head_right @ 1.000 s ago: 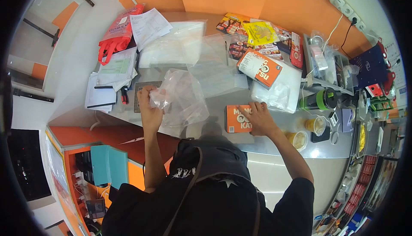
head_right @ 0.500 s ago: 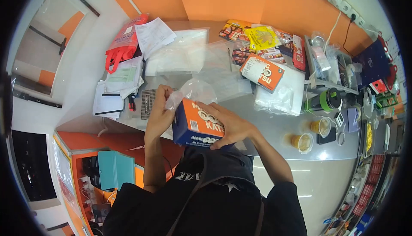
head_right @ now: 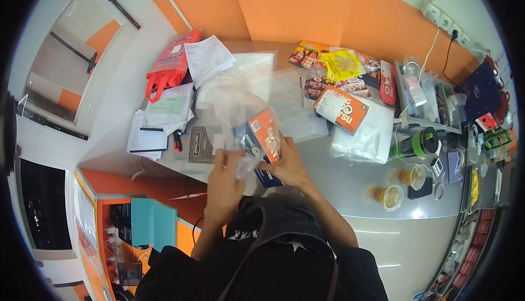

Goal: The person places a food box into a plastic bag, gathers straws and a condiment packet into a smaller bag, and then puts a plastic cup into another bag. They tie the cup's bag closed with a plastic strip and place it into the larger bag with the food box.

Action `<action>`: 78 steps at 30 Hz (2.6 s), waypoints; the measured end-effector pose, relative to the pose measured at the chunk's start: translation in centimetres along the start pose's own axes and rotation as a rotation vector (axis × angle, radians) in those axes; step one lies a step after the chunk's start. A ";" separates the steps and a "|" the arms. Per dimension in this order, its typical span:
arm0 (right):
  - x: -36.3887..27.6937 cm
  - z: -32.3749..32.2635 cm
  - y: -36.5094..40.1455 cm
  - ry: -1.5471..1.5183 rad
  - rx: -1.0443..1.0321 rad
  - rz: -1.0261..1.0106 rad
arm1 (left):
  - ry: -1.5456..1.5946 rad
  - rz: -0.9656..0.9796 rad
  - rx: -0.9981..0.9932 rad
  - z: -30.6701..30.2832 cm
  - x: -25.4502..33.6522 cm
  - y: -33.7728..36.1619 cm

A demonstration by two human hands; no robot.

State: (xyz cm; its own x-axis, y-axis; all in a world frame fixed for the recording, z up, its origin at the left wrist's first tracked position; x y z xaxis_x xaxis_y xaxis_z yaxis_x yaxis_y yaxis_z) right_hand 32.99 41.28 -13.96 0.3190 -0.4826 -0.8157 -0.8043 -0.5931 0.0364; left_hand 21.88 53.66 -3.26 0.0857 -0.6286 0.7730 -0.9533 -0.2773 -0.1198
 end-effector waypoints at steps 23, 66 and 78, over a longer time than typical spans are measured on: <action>-1.5 -5.2 2.5 -0.984 0.086 0.305 | 1.322 -0.422 0.206 13.2 -14.7 -3.6; 8.1 0.3 -0.3 0.470 0.199 0.195 | 0.520 0.328 -0.837 9.7 3.6 2.3; 6.0 -2.1 6.4 0.683 -0.390 -0.112 | 0.423 0.075 -0.030 7.9 -4.1 0.5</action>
State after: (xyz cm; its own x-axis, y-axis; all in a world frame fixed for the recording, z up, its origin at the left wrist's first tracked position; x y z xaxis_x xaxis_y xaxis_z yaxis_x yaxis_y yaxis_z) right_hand 30.79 33.21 -17.37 0.7259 -0.6207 -0.2962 -0.5563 -0.7832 0.2776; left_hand 23.30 50.36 -11.44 -0.1050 -0.2913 0.9509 -0.9608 -0.2170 -0.1726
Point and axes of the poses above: each hand's wrist, its own y-axis away from the middle knuckle, its own z-axis out of the palm, x = y × z, the point moved 5 cm from there along -y, towards the middle knuckle, and after that the axes turned 12 degrees about y, right-handed, at the moved point
